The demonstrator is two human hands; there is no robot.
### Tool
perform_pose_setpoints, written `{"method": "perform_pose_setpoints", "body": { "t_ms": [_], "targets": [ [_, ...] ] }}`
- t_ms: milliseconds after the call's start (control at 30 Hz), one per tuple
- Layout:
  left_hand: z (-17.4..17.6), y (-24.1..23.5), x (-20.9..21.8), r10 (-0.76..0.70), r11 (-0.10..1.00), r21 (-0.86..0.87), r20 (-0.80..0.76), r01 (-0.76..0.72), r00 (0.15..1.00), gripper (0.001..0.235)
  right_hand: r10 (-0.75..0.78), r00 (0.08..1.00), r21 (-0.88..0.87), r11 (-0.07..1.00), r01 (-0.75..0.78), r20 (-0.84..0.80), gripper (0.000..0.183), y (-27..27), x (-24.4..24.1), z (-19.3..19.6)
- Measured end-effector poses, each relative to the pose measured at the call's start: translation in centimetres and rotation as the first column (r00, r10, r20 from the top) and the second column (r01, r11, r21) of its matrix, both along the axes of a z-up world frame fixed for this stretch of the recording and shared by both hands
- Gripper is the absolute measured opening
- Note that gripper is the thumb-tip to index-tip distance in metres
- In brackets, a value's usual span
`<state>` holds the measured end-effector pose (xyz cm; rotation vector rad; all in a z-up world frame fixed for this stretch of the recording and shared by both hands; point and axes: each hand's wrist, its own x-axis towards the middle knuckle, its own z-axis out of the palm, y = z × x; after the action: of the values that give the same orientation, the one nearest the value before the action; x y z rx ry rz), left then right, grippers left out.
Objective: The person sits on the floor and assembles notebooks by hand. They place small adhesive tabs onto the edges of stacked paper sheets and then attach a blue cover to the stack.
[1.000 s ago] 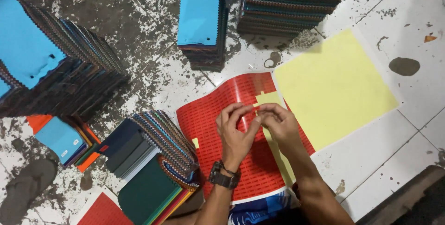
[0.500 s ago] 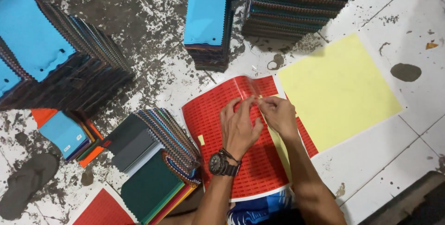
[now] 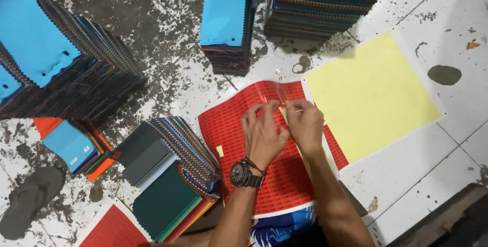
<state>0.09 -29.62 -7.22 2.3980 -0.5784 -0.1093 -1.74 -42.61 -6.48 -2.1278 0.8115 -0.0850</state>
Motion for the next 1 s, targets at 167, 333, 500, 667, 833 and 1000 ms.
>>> {"method": "perform_pose_setpoints", "body": {
  "t_ms": [167,333,500,667,833,1000],
  "targets": [
    [3.4,0.0,-0.3,0.175,0.879,-0.419,-0.16,-0.228,0.971,0.054,-0.08,0.972,0.398,0.917,-0.016,0.223,0.026,-0.9,-1.6,2.5],
    [8.0,1.4,-1.3,0.297,0.617,-0.664,-0.301,-0.422,0.906,0.05,0.168,0.92,0.474,0.816,-0.331,0.354,0.034,0.3,-1.8,2.5],
    [11.9,6.3,-3.5,0.55,0.543,-0.657,-0.192,-0.523,0.813,0.042,0.355,0.833,0.373,0.77,-0.518,0.425,0.043,5.2,1.8,5.3],
    [16.5,14.0,-6.9,0.699,0.442,-0.709,-0.11,-0.549,0.706,0.027,0.726,0.535,-0.05,0.612,-0.79,0.431,0.022,14.9,6.8,9.9],
    [17.7,23.5,-9.0,0.773,0.328,-0.798,-0.081,-0.506,0.629,0.047,0.965,-0.159,-0.677,0.025,-0.735,0.208,0.027,23.9,12.4,8.8],
    [12.3,30.7,-8.1,0.813,0.295,-0.792,-0.087,-0.534,0.576,0.055,0.996,-0.075,-0.791,-0.009,-0.612,0.046,0.015,26.2,13.9,5.4]
  ]
}}
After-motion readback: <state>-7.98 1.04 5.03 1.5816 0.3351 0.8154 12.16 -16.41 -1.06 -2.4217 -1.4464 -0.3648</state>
